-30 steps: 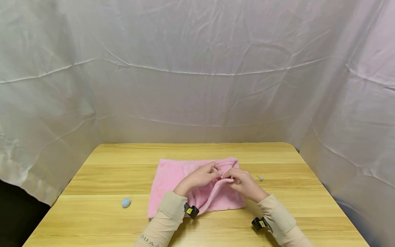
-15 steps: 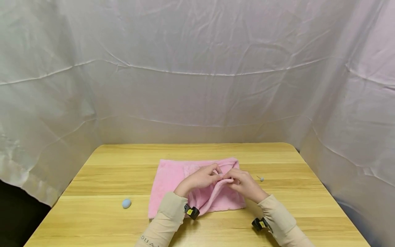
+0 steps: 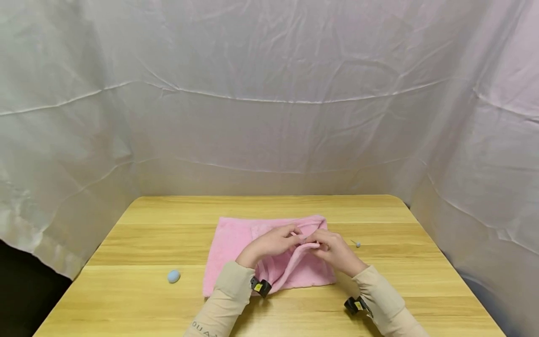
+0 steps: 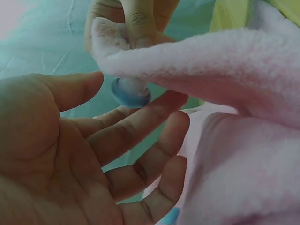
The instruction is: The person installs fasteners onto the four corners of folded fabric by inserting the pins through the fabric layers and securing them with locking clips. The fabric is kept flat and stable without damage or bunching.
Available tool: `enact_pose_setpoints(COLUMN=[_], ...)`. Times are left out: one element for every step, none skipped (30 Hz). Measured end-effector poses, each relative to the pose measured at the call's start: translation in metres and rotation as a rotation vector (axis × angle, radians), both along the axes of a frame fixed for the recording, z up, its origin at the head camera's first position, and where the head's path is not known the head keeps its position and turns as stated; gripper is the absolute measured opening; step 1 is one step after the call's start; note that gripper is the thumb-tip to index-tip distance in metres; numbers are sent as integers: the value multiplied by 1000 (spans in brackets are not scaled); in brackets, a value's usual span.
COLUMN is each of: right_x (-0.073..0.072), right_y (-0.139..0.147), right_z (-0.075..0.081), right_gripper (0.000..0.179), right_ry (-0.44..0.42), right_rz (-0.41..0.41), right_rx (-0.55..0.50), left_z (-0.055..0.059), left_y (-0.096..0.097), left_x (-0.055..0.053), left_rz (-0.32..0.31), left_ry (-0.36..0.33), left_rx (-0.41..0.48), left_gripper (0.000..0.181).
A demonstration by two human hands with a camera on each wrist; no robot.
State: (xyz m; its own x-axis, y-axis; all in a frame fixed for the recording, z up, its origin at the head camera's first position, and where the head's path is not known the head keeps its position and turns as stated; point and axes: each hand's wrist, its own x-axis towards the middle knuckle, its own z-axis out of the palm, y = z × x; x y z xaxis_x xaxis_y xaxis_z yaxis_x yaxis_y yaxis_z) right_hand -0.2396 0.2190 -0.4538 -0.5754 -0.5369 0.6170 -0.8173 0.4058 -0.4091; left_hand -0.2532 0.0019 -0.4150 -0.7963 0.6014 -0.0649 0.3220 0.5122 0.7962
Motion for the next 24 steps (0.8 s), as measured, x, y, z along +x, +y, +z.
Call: enact_pose_setpoints(right_x=[0, 0, 1, 1, 1, 1, 2, 2, 2, 2, 2, 3, 3, 2, 2, 2, 2, 2, 2, 3, 3, 3, 3, 3], right_y=[0, 0, 0, 0, 0, 0, 0, 0, 1, 1, 1, 1, 1, 1, 1, 1, 1, 1, 1, 1, 2, 2, 2, 2], right_z=[0, 1, 1, 2, 2, 3, 3, 3, 3, 3, 4, 3, 3, 3, 3, 3, 3, 2, 3, 3, 3, 3, 3, 3], right_gripper=[27, 27, 26, 26, 26, 26, 26, 26, 26, 26, 26, 26, 25, 25, 25, 25, 25, 25, 26, 26, 26, 26, 26, 26], right_ry=[0, -3, -7, -12, -19, -28, -37, -44, -48, -51, -52, -52, -51, -48, -49, -51, -53, -58, -64, -69, -73, -77, -79, -81], right_rz=[-3, -5, -7, -11, -14, -16, -18, -20, -23, -25, -28, -30, -31, -33, -35, -34, -33, -29, -27, -25, -24, -25, -25, -26], right_rx=[2, 1, 2, 4, 6, 7, 8, 8, 10, 9, 9, 8, 7, 6, 4, 3, 1, -1, -2, -2, -2, 0, 3, 6], left_z=[1, 1, 2, 3, 4, 5, 6, 7, 9, 10, 12, 14, 15, 16, 17, 18, 17, 17, 16, 15, 14, 13, 13, 12], left_y=[-1, -1, -2, -3, -4, -5, -6, -7, -7, -7, -8, -7, -7, -6, -4, -3, -1, 1, 3, 5, 7, 9, 10, 12], left_x=[0, 0, 1, 1, 2, 2, 3, 4, 4, 5, 6, 7, 8, 9, 11, 12, 13, 14, 15, 16, 16, 17, 18, 18], left_rz=[5, 11, 21, 32, 44, 54, 62, 69, 75, 78, 78, 74, 68, 61, 53, 45, 38, 33, 32, 32, 35, 38, 43, 48], left_ry=[5, 12, 20, 28, 35, 46, 59, 70, 81, 90, 99, 112, 120, 127, 130, 134, 139, 143, 146, 149, 153, 162, 170, 177], left_rx=[-4, -9, -11, -14, -15, -13, -13, -10, -5, 1, 9, 15, 21, 26, 34, 39, 39, 35, 31, 27, 24, 14, 5, -2], left_gripper=[26, 27, 28, 29, 29, 30, 31, 31, 32, 31, 31, 30, 29, 27, 26, 24, 22, 21, 19, 18, 17, 16, 15, 15])
